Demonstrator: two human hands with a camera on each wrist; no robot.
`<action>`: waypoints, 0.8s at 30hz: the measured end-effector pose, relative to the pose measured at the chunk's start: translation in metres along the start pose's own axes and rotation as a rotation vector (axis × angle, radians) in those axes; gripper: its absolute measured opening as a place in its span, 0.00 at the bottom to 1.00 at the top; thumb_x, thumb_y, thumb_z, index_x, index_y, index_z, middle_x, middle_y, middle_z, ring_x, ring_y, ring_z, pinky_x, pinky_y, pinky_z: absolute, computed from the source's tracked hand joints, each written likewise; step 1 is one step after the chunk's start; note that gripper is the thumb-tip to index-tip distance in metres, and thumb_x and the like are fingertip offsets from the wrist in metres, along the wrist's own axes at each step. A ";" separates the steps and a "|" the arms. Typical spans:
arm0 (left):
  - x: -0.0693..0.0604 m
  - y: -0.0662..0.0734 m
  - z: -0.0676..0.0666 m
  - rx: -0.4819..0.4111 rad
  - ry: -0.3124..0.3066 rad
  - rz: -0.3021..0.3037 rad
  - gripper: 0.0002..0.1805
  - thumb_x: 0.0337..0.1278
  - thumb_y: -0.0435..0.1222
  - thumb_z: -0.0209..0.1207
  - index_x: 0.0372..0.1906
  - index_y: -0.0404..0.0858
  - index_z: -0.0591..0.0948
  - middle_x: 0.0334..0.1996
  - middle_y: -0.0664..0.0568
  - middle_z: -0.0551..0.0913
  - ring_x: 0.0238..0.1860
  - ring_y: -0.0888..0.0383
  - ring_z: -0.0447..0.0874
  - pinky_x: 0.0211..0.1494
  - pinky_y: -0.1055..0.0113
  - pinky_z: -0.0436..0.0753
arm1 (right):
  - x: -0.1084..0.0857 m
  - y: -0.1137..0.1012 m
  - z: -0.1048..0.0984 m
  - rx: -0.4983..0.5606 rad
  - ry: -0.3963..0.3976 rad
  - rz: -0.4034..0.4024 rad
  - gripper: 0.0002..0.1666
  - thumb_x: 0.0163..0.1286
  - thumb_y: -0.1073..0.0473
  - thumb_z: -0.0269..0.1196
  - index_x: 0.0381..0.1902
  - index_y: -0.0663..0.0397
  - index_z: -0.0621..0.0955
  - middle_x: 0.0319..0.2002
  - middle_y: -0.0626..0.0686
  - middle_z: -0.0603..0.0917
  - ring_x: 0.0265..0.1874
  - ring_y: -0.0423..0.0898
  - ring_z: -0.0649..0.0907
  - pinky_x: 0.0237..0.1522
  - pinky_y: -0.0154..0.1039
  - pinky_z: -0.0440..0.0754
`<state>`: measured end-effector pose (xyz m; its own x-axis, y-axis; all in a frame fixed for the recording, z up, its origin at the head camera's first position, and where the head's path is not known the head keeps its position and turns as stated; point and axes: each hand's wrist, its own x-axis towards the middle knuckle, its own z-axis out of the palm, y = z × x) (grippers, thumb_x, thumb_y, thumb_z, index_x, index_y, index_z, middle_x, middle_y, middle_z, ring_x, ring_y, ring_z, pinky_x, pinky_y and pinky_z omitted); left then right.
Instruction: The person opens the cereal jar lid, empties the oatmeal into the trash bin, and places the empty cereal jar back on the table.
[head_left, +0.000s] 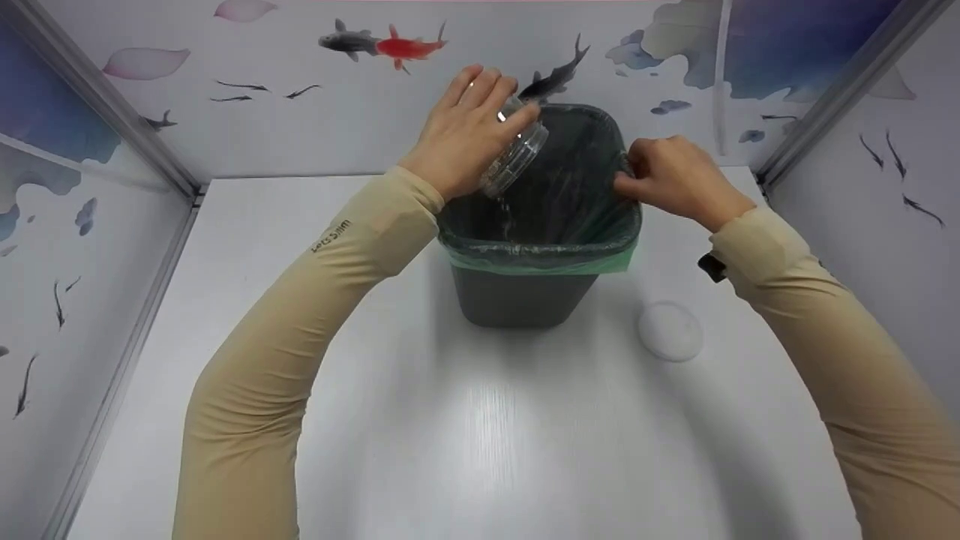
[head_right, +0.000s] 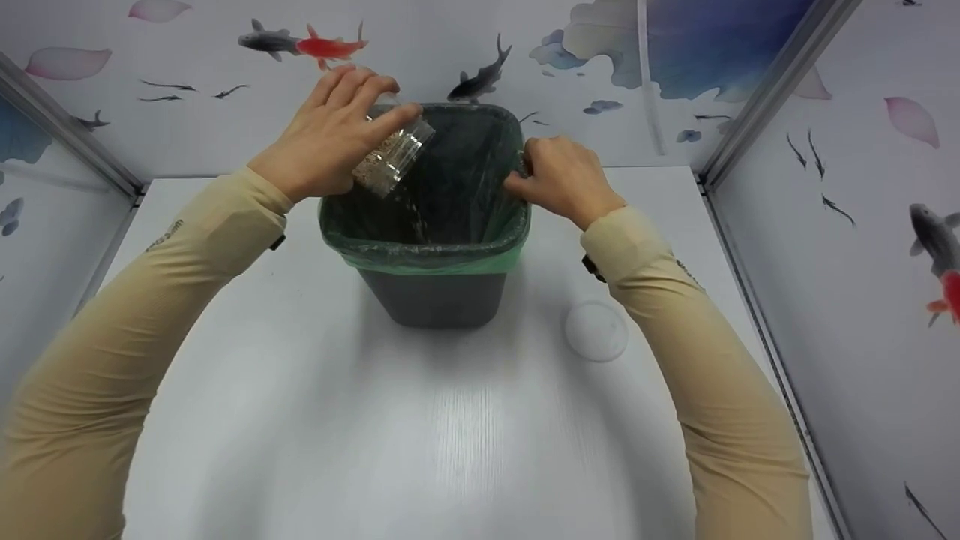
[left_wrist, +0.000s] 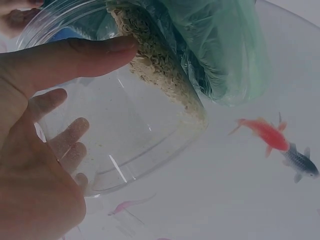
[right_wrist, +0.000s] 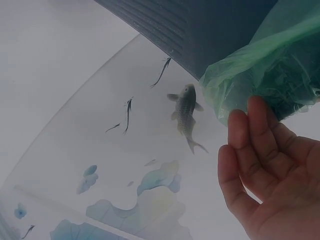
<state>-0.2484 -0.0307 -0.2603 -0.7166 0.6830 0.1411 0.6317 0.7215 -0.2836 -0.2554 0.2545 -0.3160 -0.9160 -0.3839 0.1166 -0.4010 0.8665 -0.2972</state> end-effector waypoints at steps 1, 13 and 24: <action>0.000 0.000 0.000 0.004 0.002 0.001 0.39 0.54 0.28 0.62 0.72 0.44 0.61 0.68 0.38 0.59 0.70 0.42 0.52 0.73 0.53 0.43 | 0.000 0.000 0.000 -0.001 -0.002 0.001 0.14 0.65 0.54 0.56 0.29 0.61 0.76 0.21 0.56 0.76 0.19 0.52 0.72 0.23 0.43 0.68; -0.001 0.001 -0.001 0.016 -0.003 0.004 0.36 0.59 0.29 0.59 0.71 0.45 0.61 0.68 0.38 0.59 0.70 0.42 0.51 0.73 0.53 0.43 | 0.000 -0.001 -0.001 0.002 -0.003 0.006 0.15 0.65 0.54 0.56 0.31 0.63 0.78 0.22 0.56 0.77 0.20 0.52 0.73 0.23 0.43 0.70; -0.002 0.002 -0.002 0.015 -0.002 0.001 0.32 0.65 0.30 0.55 0.71 0.46 0.61 0.69 0.38 0.59 0.70 0.42 0.51 0.73 0.53 0.43 | -0.001 -0.001 0.000 0.005 -0.001 0.007 0.15 0.65 0.54 0.55 0.32 0.63 0.78 0.22 0.56 0.77 0.20 0.52 0.73 0.23 0.43 0.69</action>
<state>-0.2449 -0.0305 -0.2596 -0.7164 0.6837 0.1386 0.6283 0.7187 -0.2980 -0.2539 0.2539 -0.3153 -0.9189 -0.3779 0.1131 -0.3942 0.8679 -0.3024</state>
